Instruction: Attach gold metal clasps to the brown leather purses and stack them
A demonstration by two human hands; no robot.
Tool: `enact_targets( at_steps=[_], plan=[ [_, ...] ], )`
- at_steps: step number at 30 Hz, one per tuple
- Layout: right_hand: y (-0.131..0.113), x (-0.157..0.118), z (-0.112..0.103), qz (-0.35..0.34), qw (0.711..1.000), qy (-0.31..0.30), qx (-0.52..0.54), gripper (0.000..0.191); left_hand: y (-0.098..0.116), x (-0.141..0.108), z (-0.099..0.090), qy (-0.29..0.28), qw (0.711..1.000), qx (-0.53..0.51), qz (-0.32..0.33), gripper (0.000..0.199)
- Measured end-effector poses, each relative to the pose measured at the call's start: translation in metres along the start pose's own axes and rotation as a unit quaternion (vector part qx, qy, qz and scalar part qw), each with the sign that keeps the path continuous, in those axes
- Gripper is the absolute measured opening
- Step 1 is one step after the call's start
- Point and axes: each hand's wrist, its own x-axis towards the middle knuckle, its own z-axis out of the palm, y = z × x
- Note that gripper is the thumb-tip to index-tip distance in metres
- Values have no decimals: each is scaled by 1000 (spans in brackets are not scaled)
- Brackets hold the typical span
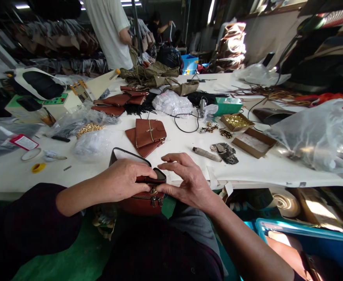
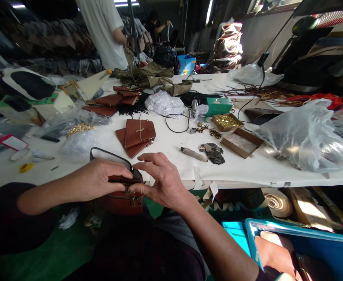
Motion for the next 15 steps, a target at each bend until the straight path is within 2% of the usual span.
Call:
enact_targets(
  at_steps=[3,6,10,15],
  plan=[
    [-6,11,-8,-28,993,-115,-9,36,4,-5,-9,-44,997,-56,11,24],
    [-12,14,-7,-37,985,-168,-21,32,5,-8,-14,-85,993,-85,23,25],
    [-18,11,-3,-72,982,-172,-30,28,2,-10,-16,-88,992,-91,15,21],
    [-21,7,-2,-6,984,-173,-48,28,4,-15,-16,-55,994,-90,-10,20]
  ],
)
